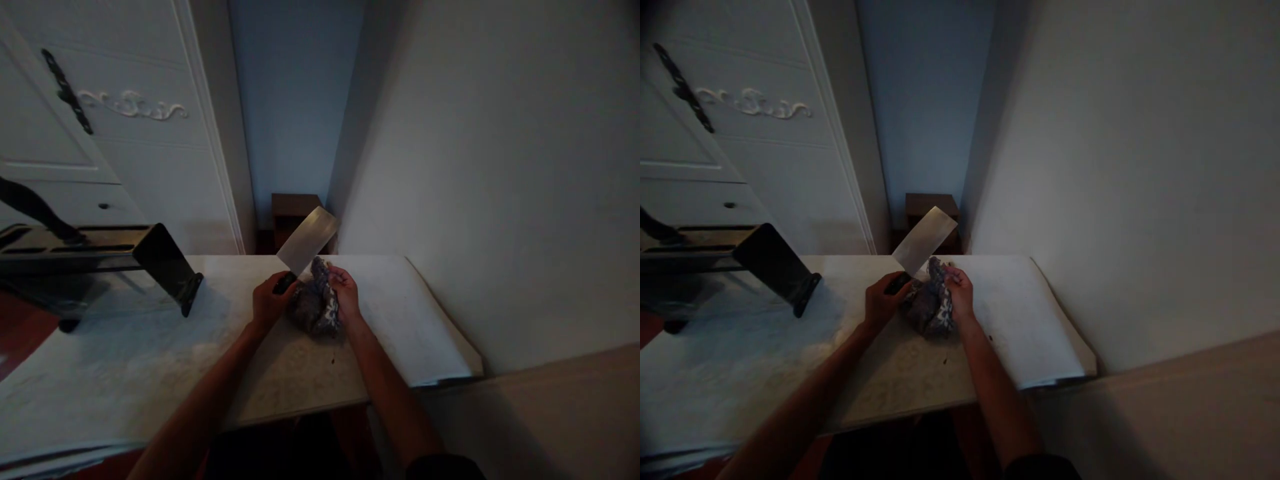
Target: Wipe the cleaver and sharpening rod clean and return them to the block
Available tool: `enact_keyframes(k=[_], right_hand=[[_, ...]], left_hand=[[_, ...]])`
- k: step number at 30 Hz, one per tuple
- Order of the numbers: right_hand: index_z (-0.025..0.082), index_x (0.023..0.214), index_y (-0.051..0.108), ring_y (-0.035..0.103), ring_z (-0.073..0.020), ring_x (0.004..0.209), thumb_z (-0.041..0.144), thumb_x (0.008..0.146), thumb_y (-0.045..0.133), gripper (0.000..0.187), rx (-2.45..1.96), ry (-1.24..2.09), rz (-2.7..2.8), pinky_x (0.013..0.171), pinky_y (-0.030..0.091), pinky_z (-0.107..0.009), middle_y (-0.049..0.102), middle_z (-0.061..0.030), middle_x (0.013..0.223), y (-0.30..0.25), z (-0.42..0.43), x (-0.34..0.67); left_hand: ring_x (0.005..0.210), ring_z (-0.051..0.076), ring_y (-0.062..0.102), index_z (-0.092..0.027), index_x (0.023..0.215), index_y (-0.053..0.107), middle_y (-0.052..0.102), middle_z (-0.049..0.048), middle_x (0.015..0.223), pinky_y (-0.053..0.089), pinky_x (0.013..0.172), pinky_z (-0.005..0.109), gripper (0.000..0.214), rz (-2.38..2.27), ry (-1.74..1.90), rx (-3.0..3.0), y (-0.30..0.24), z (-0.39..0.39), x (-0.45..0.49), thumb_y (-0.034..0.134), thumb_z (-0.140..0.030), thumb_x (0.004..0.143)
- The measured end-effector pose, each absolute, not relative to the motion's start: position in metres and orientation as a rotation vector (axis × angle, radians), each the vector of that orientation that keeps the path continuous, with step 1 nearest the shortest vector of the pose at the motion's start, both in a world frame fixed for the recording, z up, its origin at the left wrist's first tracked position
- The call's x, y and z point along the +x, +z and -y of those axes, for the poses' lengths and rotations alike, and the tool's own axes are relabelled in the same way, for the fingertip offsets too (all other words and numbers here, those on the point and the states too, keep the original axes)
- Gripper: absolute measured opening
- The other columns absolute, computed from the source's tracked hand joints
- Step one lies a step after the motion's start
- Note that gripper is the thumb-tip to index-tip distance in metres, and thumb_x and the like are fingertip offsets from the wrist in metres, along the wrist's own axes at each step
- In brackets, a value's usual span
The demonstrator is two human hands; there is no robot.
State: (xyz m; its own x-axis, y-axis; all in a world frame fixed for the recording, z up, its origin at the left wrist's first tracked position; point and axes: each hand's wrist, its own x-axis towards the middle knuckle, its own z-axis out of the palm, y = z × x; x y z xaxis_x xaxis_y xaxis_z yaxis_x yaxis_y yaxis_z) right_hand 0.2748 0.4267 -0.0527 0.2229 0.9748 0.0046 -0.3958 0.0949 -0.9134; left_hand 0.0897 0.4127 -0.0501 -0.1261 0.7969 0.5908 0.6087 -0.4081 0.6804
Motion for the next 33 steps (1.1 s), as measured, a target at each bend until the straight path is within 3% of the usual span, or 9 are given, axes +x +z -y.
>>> enact_keyframes(k=[4,7,13,18,24,29,33], right_hand=[[0.018,0.086,0.063,0.066,-0.0164,0.081,0.022,0.057,0.077,0.033,-0.859,1.295,0.702,0.082,0.053,-0.032,0.070,-0.0038,0.089,-0.050,-0.424,0.268],[0.017,0.079,0.064,0.067,-0.0211,0.081,0.021,0.051,0.078,0.031,-0.791,1.428,0.747,0.078,0.054,-0.034,0.071,-0.0048,0.083,-0.045,-0.418,0.261],[0.015,0.094,0.071,0.066,-0.0235,0.095,0.037,0.064,0.075,0.037,-0.759,1.574,0.853,0.090,0.051,-0.038,0.071,-0.0091,0.101,-0.037,-0.408,0.256],[0.017,0.098,0.069,0.064,-0.0247,0.097,0.035,0.069,0.074,0.034,-0.923,1.329,1.256,0.093,0.048,-0.043,0.070,-0.0075,0.101,-0.047,-0.413,0.267],[0.023,0.115,0.068,0.042,-0.0260,0.130,0.042,0.080,0.067,0.040,-1.127,0.626,1.836,0.112,0.029,-0.045,0.052,-0.0111,0.134,-0.056,-0.415,0.275],[0.021,0.102,0.069,0.052,-0.0226,0.115,0.035,0.086,0.057,0.024,-1.157,0.608,1.847,0.105,0.036,-0.040,0.062,-0.0086,0.115,-0.055,-0.415,0.272],[0.020,0.095,0.063,0.058,-0.0201,0.090,0.036,0.086,0.054,0.020,-1.203,0.776,1.614,0.087,0.044,-0.034,0.065,-0.0039,0.093,-0.053,-0.416,0.269]], left_hand=[[0.082,0.017,0.067,-0.018,0.099,0.063,0.070,0.0050,0.092,0.054,0.076,0.028,0.038,-1.457,1.505,2.065,-0.053,-0.406,0.097,0.065,-0.049,0.078],[0.077,0.018,0.067,-0.018,0.092,0.061,0.069,0.0050,0.085,0.054,0.072,0.029,0.038,-1.433,1.449,2.148,-0.057,-0.401,0.101,0.066,-0.052,0.075],[0.069,0.017,0.064,-0.019,0.085,0.059,0.066,0.0043,0.077,0.051,0.067,0.029,0.038,-1.441,1.387,2.267,-0.064,-0.397,0.104,0.067,-0.054,0.072],[0.072,0.017,0.064,-0.018,0.088,0.056,0.066,0.0053,0.080,0.052,0.068,0.029,0.040,-1.463,1.513,2.165,-0.062,-0.398,0.104,0.065,-0.054,0.075],[0.077,0.015,0.065,-0.018,0.097,0.052,0.066,0.0045,0.085,0.052,0.068,0.026,0.039,-1.451,1.543,1.908,-0.060,-0.400,0.103,0.060,-0.053,0.081],[0.086,0.016,0.065,-0.017,0.109,0.046,0.066,0.0070,0.094,0.052,0.075,0.028,0.037,-1.440,1.504,1.764,-0.062,-0.402,0.103,0.049,-0.048,0.089],[0.059,0.013,0.059,-0.018,0.113,0.041,0.063,0.0013,0.078,0.048,0.062,0.027,0.036,-1.406,1.486,1.537,-0.059,-0.402,0.109,0.036,-0.049,0.095]])
